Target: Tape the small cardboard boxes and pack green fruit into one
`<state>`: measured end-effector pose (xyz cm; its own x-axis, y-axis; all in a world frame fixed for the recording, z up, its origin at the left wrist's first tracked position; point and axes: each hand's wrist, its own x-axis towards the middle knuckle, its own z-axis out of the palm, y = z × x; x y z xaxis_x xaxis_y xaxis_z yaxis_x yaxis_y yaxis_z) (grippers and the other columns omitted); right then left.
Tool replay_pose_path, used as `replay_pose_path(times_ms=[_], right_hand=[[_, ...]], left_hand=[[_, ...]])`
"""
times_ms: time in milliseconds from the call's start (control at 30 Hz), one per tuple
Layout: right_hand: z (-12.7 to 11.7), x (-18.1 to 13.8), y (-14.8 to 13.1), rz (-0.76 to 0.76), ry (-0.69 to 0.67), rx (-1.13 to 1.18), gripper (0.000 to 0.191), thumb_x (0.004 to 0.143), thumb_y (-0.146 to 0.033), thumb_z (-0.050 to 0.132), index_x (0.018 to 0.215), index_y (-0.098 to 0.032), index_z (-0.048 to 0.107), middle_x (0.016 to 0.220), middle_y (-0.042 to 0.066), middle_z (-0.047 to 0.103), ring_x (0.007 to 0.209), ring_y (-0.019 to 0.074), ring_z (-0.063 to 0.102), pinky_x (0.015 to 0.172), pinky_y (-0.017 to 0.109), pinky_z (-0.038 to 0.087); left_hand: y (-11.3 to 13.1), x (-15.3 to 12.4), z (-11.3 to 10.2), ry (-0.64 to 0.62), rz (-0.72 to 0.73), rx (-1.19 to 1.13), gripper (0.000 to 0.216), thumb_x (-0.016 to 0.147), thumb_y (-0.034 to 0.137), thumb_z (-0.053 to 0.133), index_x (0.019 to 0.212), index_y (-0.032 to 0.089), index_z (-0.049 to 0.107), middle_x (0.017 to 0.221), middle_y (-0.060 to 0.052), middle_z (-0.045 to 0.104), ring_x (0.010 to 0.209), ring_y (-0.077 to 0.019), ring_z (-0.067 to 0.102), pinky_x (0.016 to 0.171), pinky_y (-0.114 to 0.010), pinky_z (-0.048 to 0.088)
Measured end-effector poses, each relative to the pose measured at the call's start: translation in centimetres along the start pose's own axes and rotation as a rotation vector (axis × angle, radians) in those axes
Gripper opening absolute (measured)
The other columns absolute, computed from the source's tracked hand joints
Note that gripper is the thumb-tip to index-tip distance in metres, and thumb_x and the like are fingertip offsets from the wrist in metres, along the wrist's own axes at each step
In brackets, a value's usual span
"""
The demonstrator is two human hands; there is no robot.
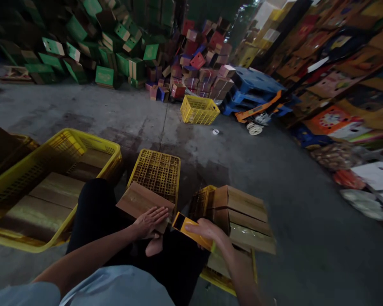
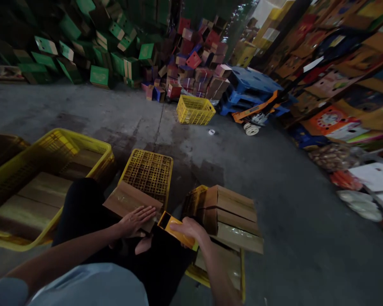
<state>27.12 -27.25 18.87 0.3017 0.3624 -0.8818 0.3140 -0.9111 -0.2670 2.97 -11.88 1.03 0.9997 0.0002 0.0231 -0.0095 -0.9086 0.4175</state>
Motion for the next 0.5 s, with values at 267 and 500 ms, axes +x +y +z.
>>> replay_pose_path(times_ms=[267, 500], right_hand=[[0.9, 2.1, -1.5, 0.043, -0.048, -0.099, 0.043, 0.089, -0.05, 0.061, 0.063, -0.015, 0.064, 0.053, 0.009, 0.066, 0.056, 0.0253, 0.07, 0.051, 0.029, 0.056], [1.2, 4.0, -2.7, 0.086, -0.083, -0.148, 0.044, 0.092, -0.048, 0.058, 0.062, -0.016, 0.061, 0.054, 0.01, 0.067, 0.056, 0.0257, 0.072, 0.054, 0.031, 0.058]], left_hand=[[0.2, 0.0, 0.3, 0.031, 0.009, -0.005, 0.104, 0.09, 0.066, 0.057, 0.165, 0.018, 0.004, 0.17, -0.012, 0.016, 0.157, -0.0295, 0.013, 0.125, -0.046, 0.007], [-2.3, -1.6, -1.5, 0.208, -0.066, -0.026, 0.077, 0.1, 0.051, 0.05, 0.163, 0.021, 0.017, 0.167, -0.013, 0.027, 0.155, -0.0293, 0.023, 0.124, -0.049, 0.023]])
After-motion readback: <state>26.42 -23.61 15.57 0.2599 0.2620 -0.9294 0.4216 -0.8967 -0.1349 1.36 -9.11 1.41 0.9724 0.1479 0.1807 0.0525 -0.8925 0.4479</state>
